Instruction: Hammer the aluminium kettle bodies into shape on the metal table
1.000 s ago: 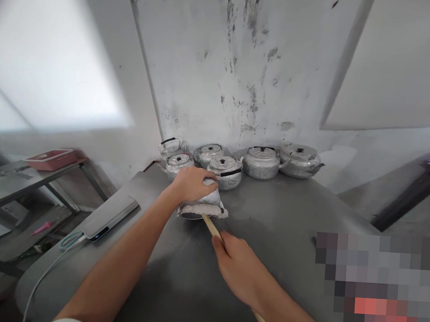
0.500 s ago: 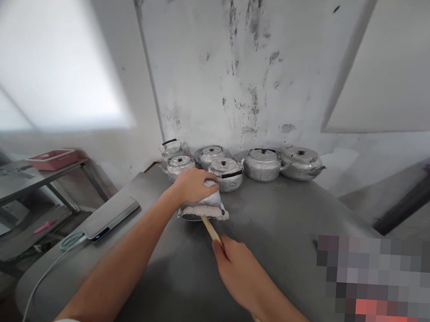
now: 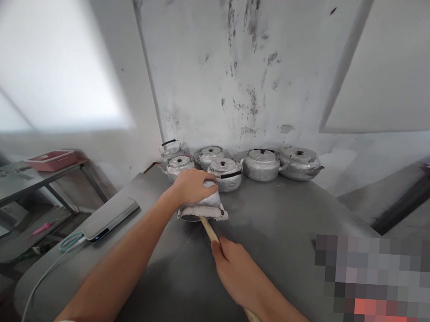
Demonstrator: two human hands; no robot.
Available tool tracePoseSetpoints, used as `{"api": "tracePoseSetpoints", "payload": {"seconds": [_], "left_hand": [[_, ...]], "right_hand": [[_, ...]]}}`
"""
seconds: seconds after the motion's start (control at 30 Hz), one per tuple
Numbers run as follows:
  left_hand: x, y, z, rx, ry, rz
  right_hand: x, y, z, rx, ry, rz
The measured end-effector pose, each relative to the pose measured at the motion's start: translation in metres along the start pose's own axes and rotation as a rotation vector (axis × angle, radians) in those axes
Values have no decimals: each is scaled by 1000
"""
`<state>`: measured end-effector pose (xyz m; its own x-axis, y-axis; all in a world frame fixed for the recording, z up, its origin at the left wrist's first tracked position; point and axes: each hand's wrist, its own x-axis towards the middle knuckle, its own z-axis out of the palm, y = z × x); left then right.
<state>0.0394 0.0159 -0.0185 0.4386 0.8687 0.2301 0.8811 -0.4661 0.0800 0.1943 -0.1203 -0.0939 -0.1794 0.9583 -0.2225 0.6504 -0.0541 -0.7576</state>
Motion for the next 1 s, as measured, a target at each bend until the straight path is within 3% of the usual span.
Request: {"api": "tracePoseSetpoints", "payload": {"seconds": [1.0], "left_hand": [[-1,0,0,-5,6,-7]], "right_hand": [[3,5,-3,-174,59,-86]]}}
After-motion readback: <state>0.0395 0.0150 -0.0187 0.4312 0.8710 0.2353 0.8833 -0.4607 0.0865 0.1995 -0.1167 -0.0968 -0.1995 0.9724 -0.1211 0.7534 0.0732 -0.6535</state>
